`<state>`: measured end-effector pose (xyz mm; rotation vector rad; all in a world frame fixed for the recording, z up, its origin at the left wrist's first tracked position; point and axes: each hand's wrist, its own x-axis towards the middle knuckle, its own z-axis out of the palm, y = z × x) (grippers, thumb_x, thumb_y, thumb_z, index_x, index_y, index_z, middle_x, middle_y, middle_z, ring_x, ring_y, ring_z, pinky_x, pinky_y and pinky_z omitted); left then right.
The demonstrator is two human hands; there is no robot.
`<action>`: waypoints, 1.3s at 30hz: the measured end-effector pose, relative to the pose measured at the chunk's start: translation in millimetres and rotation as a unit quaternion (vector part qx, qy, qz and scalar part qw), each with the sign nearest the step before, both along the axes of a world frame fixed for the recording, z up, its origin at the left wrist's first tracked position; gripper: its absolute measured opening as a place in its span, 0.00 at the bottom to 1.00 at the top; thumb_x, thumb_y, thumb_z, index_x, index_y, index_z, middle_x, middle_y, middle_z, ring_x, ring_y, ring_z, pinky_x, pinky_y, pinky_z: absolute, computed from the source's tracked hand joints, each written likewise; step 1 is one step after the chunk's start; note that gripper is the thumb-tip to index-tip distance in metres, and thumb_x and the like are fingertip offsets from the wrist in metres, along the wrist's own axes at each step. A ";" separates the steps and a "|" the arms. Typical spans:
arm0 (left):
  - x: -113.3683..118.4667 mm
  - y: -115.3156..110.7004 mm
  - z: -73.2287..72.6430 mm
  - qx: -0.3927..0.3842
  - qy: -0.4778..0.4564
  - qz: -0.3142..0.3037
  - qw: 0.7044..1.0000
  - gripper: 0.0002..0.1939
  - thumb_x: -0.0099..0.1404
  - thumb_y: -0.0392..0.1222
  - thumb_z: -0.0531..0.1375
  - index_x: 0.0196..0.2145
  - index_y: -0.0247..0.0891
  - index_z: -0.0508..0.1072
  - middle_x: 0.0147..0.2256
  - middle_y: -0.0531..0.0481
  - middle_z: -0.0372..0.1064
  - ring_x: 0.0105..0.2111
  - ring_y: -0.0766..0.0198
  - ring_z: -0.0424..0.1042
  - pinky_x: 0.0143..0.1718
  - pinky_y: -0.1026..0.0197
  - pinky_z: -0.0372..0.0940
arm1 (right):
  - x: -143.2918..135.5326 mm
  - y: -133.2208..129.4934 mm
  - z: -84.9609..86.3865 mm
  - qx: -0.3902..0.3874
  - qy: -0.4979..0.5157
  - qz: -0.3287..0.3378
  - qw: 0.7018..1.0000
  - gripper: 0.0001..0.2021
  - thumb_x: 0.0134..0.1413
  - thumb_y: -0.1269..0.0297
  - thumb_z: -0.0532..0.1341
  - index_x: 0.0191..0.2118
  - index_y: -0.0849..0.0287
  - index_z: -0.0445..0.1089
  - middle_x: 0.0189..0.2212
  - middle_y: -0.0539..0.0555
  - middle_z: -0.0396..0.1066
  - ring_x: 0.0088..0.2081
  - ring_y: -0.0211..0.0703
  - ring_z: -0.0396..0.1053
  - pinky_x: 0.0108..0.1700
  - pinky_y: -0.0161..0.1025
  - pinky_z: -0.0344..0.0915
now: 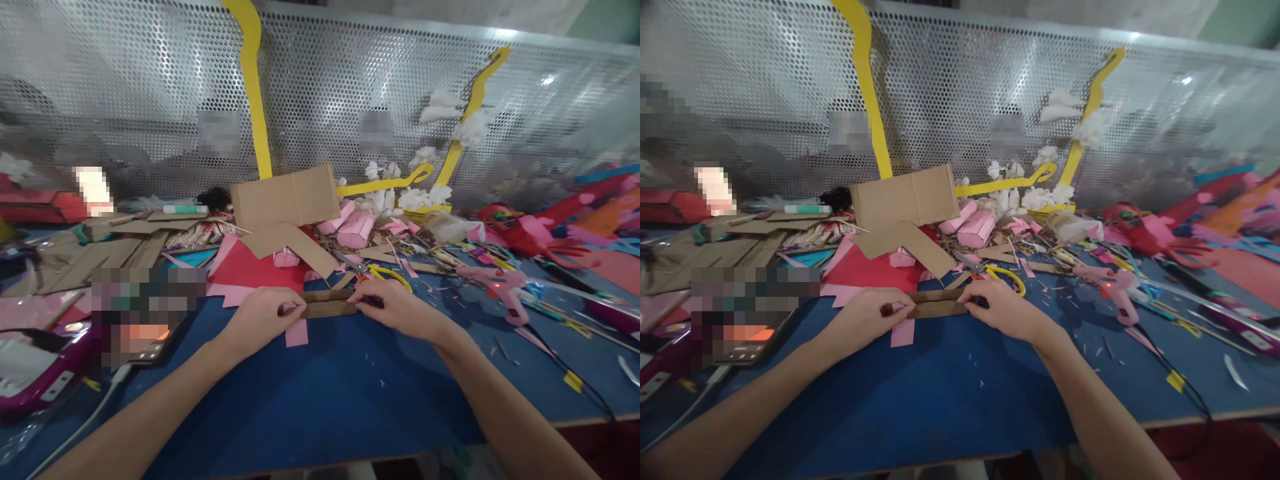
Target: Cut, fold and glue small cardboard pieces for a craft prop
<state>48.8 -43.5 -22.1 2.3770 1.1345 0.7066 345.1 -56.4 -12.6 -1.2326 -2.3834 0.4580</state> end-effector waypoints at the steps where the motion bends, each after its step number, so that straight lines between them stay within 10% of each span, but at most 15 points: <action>1: 0.0 -0.8 -0.4 0.004 0.000 -0.001 1.000 0.09 0.67 0.36 0.58 0.32 0.42 0.79 0.33 0.56 0.78 0.32 0.64 0.72 0.35 0.64 0.61 | -0.6 -0.4 0.5 0.001 0.002 0.003 1.000 0.09 0.61 0.72 0.60 0.42 0.55 0.77 0.39 0.52 0.79 0.39 0.43 0.75 0.43 0.40 0.67; 33: 17.0 -6.8 -4.2 0.027 0.025 0.023 0.999 0.08 0.69 0.40 0.60 0.34 0.41 0.80 0.35 0.51 0.77 0.33 0.61 0.74 0.33 0.62 0.61 | -14.4 -6.2 1.9 0.013 -0.005 0.011 1.000 0.06 0.64 0.69 0.60 0.35 0.58 0.72 0.31 0.51 0.74 0.33 0.41 0.70 0.39 0.39 0.64; 39: 18.9 -6.5 0.3 -0.089 -0.169 0.011 0.982 0.10 0.68 0.44 0.60 0.37 0.38 0.80 0.31 0.49 0.78 0.29 0.62 0.74 0.33 0.61 0.67 | -22.9 -11.5 3.0 -0.014 0.187 -0.045 0.981 0.06 0.62 0.61 0.62 0.40 0.57 0.73 0.36 0.53 0.76 0.36 0.42 0.71 0.38 0.38 0.68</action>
